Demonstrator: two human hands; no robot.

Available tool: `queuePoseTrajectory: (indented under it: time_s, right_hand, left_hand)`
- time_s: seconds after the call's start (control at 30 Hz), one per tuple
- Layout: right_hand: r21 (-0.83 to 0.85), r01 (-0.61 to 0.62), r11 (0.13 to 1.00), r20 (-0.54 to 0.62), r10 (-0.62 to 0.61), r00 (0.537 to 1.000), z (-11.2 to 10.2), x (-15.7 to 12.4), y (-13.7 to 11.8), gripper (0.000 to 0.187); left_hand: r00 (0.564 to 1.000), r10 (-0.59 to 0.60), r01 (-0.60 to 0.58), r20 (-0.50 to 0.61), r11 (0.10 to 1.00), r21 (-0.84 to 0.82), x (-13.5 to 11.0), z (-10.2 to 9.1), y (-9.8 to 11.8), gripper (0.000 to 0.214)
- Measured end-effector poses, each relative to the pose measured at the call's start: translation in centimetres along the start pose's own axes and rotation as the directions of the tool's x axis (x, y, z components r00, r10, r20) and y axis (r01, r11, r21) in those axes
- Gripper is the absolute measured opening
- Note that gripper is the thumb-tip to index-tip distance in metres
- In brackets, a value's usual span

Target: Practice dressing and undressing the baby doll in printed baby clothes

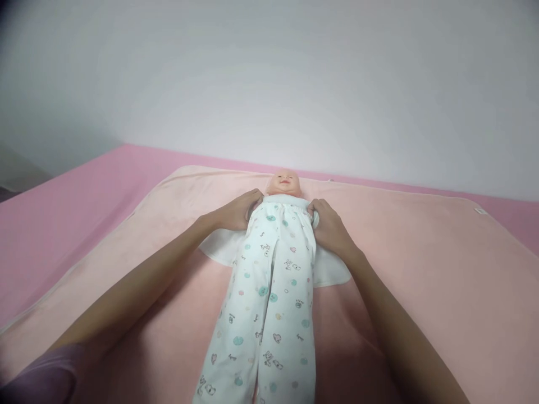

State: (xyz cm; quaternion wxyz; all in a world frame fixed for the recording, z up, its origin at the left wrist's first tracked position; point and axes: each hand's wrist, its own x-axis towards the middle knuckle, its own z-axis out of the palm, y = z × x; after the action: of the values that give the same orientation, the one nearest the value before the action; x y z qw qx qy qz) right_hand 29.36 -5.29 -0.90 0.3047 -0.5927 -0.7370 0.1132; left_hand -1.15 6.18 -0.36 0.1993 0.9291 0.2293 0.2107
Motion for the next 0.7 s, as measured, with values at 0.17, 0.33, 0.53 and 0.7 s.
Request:
queuePoseTrajectory:
  time_s: [0.17, 0.33, 0.53, 0.7]
  right_hand:
    - [-0.101, 0.025, 0.995, -0.041, -0.03, 0.999, 0.4, 0.0, -0.5, 0.013]
    - [-0.12, 0.004, 0.993, -0.065, -0.012, 0.998, 0.7, -0.2, -0.1, 0.012]
    - [-0.111, -0.023, 0.994, 0.036, 0.027, 0.999, 0.0, 0.1, 0.1, 0.016]
    - [-0.23, -0.044, 0.972, -0.231, -0.01, 0.973, -3.3, -6.2, -0.8, 0.039]
  left_hand:
    - [1.0, 0.013, -0.011, -0.023, 0.997, 0.071, 0.2, 0.9, -0.1, 0.027]
    - [1.0, -0.024, 0.025, -0.012, 0.991, 0.13, 0.1, 1.3, -0.4, 0.02]
    - [0.993, -0.099, 0.09, 0.058, 0.986, 0.141, 0.4, 0.4, -0.1, 0.023]
    - [0.972, -0.145, 0.19, -0.185, 0.949, 0.253, -5.5, -1.8, 3.0, 0.034]
